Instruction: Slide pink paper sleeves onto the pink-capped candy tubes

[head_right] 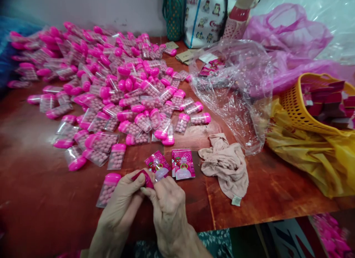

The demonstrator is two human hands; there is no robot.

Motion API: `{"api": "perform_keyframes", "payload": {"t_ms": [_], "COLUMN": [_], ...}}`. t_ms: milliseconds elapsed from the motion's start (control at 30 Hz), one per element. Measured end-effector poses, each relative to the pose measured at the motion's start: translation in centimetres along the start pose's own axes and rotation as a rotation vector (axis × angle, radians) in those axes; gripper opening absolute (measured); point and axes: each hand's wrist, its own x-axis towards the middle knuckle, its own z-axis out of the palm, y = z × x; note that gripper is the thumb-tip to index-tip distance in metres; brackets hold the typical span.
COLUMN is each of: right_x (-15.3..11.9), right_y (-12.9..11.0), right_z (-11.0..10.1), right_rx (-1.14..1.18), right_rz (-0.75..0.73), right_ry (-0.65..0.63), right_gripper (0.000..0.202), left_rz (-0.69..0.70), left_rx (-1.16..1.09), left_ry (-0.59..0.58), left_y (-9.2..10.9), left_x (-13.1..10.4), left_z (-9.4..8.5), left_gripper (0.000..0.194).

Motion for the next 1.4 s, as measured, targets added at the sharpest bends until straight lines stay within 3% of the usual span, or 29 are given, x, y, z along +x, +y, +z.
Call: {"api": "perform_keyframes", "payload": {"t_ms": [133, 333, 400, 533, 733, 867, 1000, 1067, 1267, 1400], "right_x": [0.0, 0.3, 0.2, 0.1, 0.2, 0.2, 0.3, 0.4, 0.4, 0.2], "right_y": [-0.2, 0.3, 0.4, 0.4, 0.7, 0.7, 0.1, -0.3, -1.1, -1.2], "right_z": [0.0, -0.2, -0.1, 0.5, 0.6, 0.5, 0.4, 0.5, 1.5, 2.8], "right_rx": [-0.010, 0.050, 0.061, 0.020, -0.044, -0.036, -0.001, 0.032, 0.144, 0.056], "right_rz": [-0.044, 0.104, 0.113, 0.035, 0.080, 0.054, -0.013, -0.034, -0.075, 0.080], "right_ry": [-0.004, -0.029, -0.033, -0.082, -0.102, -0.158, -0.244, -0.320, -0.414, -0.326], "right_gripper": [0.034, 0.024, 0.018, 0.032, 0.037, 0.038, 0.039, 0.041, 0.049, 0.047], "left_rz": [-0.017, 0.085, 0.156, 0.368, 0.567, 0.648, 0.478, 0.449, 0.604, 0.640], "left_rx": [-0.028, 0.002, 0.005, 0.094, 0.224, 0.358, 0.425, 0.501, 0.346, 0.143], "left_ry": [-0.086, 0.026, 0.082, 0.210, 0.263, 0.130, -0.185, -0.216, 0.005, 0.384], "left_y": [-0.2, 0.1, 0.2, 0.1, 0.1, 0.6, 2.0, 2.4, 2.7, 4.0], "left_x": [0.0, 0.1, 0.1, 0.3, 0.7, 0.2, -0.7, -1.2, -2.3, -2.6], "left_z": [-0.4, -0.6, -0.7, -1.4, -3.3, -4.6, -5.1, -5.1, -6.9, -9.4], "left_gripper": [0.017, 0.015, 0.016, 0.016, 0.018, 0.011, 0.006, 0.002, 0.011, 0.015]}}
